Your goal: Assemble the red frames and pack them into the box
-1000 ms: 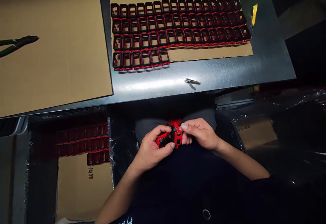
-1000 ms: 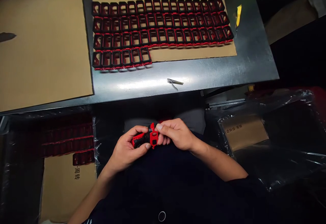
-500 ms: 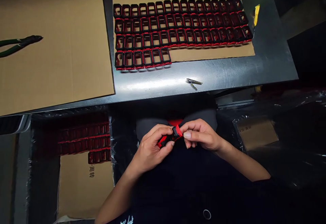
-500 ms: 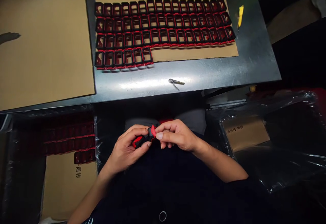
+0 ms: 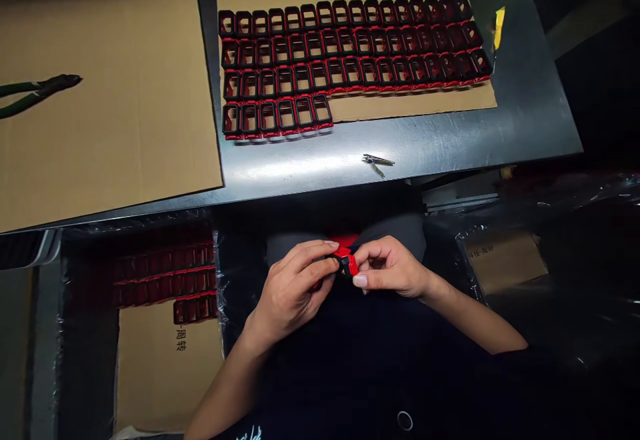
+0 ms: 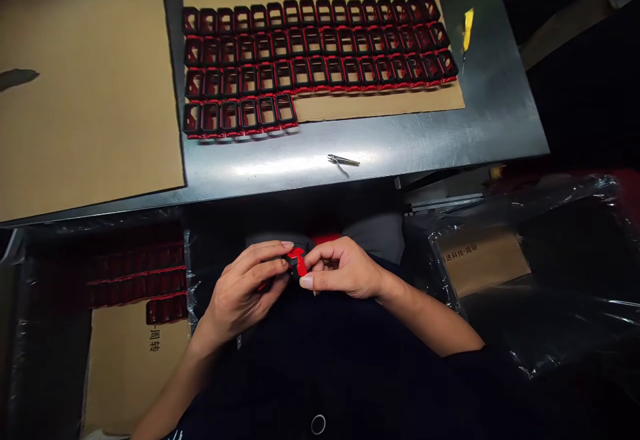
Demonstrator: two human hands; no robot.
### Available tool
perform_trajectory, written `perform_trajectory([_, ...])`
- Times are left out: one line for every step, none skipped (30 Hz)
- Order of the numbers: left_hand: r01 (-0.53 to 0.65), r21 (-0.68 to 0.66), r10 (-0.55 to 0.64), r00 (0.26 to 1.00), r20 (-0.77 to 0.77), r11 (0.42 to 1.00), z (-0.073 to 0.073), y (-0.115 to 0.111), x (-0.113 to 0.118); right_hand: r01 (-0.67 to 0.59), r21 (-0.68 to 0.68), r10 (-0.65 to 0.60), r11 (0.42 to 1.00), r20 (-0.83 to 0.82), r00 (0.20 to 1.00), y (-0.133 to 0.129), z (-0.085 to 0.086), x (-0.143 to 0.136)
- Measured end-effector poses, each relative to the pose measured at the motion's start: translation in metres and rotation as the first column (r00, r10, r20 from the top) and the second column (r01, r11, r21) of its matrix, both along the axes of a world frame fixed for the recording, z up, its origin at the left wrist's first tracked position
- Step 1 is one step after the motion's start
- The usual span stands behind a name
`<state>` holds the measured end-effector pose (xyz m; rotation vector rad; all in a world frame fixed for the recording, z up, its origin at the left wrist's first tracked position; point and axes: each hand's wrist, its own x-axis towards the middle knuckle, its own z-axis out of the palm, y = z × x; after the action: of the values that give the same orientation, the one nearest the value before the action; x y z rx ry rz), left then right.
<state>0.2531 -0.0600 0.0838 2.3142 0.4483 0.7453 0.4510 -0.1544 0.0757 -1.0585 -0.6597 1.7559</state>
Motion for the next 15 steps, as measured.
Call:
perform_trajectory([-0.019, -0.013, 0.02, 1.0, 0.015, 1.0, 0.0, 0.0, 0.0, 0.003, 0.005, -0.004, 1.0, 0.005, 1.0, -0.001, -0.001, 0.0])
perform_trajectory([-0.048, -0.031, 0.049, 0.998, 0.032, 0.998, -0.001, -0.001, -0.001, 0.006, 0.012, -0.007, 1.0, 0.014, 1.0, -0.001, -0.002, -0.001])
perform_trajectory([-0.088, -0.058, 0.091, 0.995, 0.046, 0.994, -0.001, -0.002, -0.002, 0.009, 0.022, -0.009, 1.0, 0.03, 1.0, -0.002, -0.003, -0.001])
perform_trajectory([-0.14, -0.094, 0.145, 0.988, 0.049, 0.986, -0.002, -0.003, -0.002, 0.011, 0.036, -0.013, 0.999, 0.053, 0.999, -0.002, -0.004, -0.001])
perform_trajectory([-0.198, -0.141, 0.205, 0.978, 0.038, 0.97, -0.003, -0.005, -0.003, 0.012, 0.055, -0.017, 0.998, 0.086, 0.996, -0.003, -0.005, -0.002])
perform_trajectory([-0.252, -0.202, 0.259, 0.966, 0.009, 0.946, -0.004, -0.008, -0.003, 0.01, 0.081, -0.021, 0.997, 0.132, 0.991, -0.003, -0.005, -0.002])
perform_trajectory([-0.299, -0.277, 0.303, 0.952, -0.031, 0.913, -0.005, -0.01, -0.003, 0.005, 0.114, -0.027, 0.993, 0.192, 0.981, -0.003, -0.005, -0.002])
perform_trajectory([-0.33, -0.365, 0.327, 0.942, -0.072, 0.871, -0.005, -0.013, -0.003, -0.003, 0.157, -0.039, 0.988, 0.261, 0.965, -0.003, -0.005, -0.002])
perform_trajectory([-0.344, -0.454, 0.332, 0.937, -0.109, 0.822, -0.006, -0.015, -0.002, -0.014, 0.209, -0.058, 0.978, 0.334, 0.941, -0.003, -0.005, -0.002])
perform_trajectory([-0.346, -0.535, 0.326, 0.936, -0.134, 0.771, -0.006, -0.017, -0.001, -0.033, 0.27, -0.082, 0.962, 0.403, 0.911, -0.003, -0.005, -0.002])
perform_trajectory([-0.344, -0.601, 0.322, 0.935, -0.148, 0.721, -0.006, -0.019, 0.001, -0.059, 0.334, -0.11, 0.941, 0.465, 0.878, -0.003, -0.005, -0.003])
perform_trajectory([-0.342, -0.646, 0.323, 0.934, -0.154, 0.682, -0.006, -0.021, 0.002, -0.087, 0.396, -0.144, 0.914, 0.517, 0.844, -0.002, -0.005, -0.003])
perform_trajectory([-0.346, -0.67, 0.329, 0.931, -0.158, 0.656, -0.006, -0.022, 0.004, -0.117, 0.452, -0.178, 0.885, 0.56, 0.809, -0.002, -0.005, -0.003])
perform_trajectory([-0.35, -0.676, 0.337, 0.928, -0.158, 0.648, -0.006, -0.023, 0.006, -0.146, 0.493, -0.21, 0.858, 0.595, 0.776, -0.002, -0.006, -0.004])
perform_trajectory([-0.351, -0.669, 0.344, 0.927, -0.15, 0.655, -0.006, -0.023, 0.007, -0.17, 0.523, -0.237, 0.835, 0.621, 0.747, -0.001, -0.006, -0.004])
